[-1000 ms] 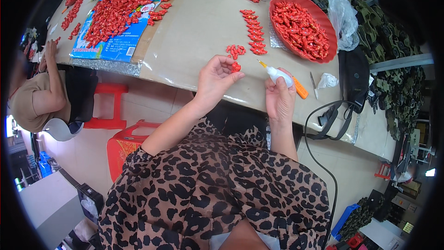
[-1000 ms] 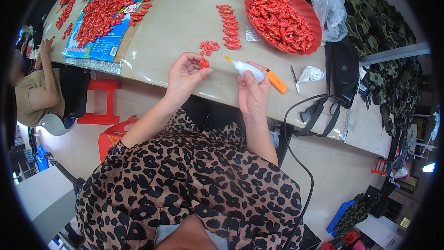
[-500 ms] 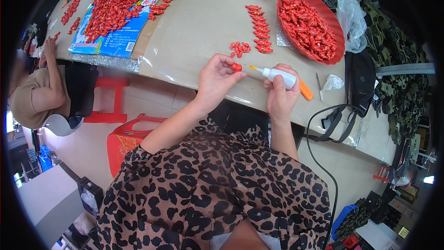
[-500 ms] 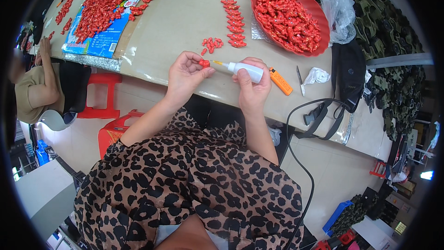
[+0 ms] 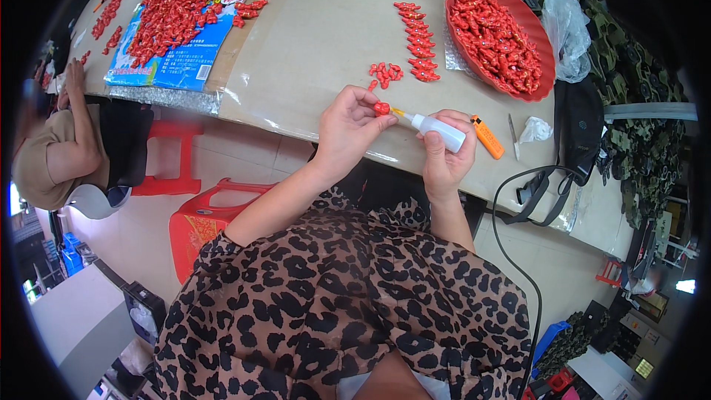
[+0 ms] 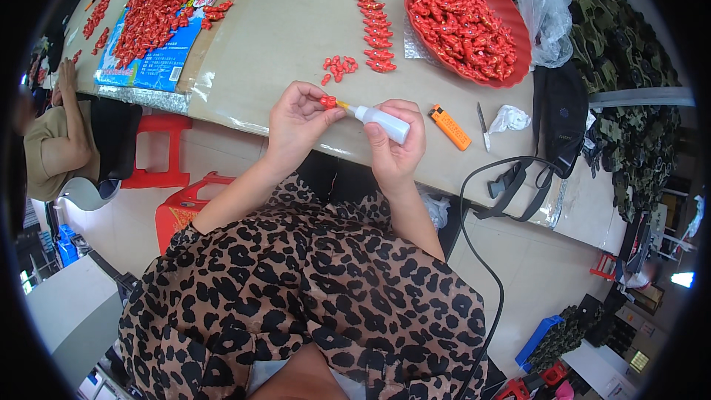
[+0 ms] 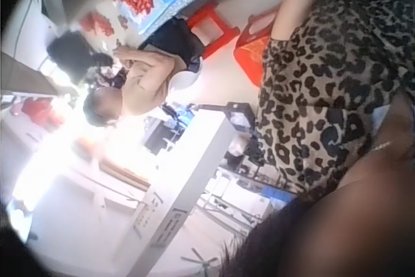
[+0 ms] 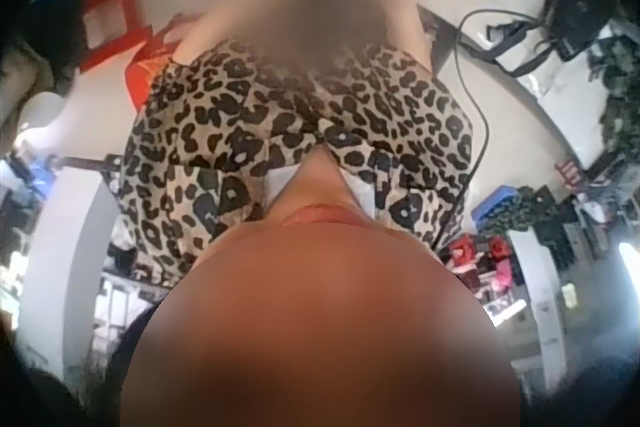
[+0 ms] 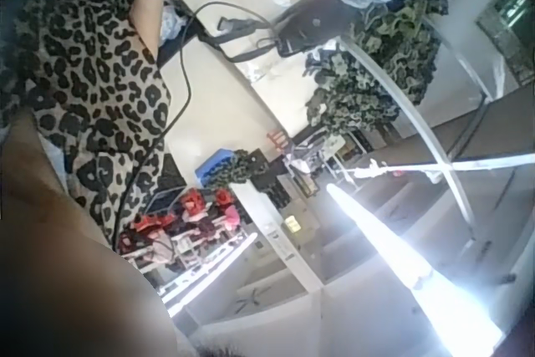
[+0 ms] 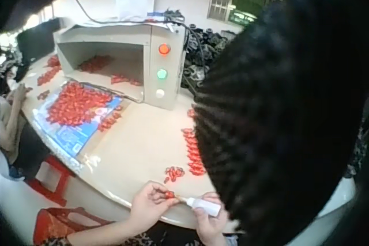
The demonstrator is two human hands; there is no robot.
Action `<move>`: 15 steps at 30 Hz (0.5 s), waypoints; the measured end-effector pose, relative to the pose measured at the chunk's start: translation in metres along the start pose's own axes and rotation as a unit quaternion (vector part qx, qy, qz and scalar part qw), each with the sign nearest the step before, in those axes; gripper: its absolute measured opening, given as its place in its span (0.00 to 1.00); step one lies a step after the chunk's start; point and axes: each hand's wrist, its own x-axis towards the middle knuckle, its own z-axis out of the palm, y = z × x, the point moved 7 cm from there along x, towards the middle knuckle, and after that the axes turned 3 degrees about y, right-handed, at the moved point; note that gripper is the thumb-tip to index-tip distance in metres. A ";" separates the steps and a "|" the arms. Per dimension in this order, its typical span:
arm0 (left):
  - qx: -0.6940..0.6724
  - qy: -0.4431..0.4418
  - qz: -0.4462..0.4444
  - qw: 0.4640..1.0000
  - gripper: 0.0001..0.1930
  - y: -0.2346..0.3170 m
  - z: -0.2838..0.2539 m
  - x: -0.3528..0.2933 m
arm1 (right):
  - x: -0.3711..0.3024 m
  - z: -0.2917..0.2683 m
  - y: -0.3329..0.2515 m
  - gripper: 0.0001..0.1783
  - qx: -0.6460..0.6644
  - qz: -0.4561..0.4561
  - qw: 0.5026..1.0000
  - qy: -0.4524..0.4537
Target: The person applies glue to small red craft pieces using a squeeze bottle, retrieves additional pieces from a machine and the table, and attaches them together by hand.
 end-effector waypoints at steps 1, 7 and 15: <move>0.002 0.000 0.000 1.000 0.13 0.000 0.000 0.000 | 0.000 0.000 0.000 0.13 0.000 0.000 1.000 0.000; 0.011 0.004 -0.004 1.000 0.13 -0.002 -0.001 0.001 | 0.000 0.000 0.000 0.13 -0.004 0.005 1.000 0.006; 0.016 0.008 0.003 1.000 0.13 -0.001 -0.001 0.000 | 0.000 0.002 -0.002 0.12 -0.006 -0.005 1.000 -0.001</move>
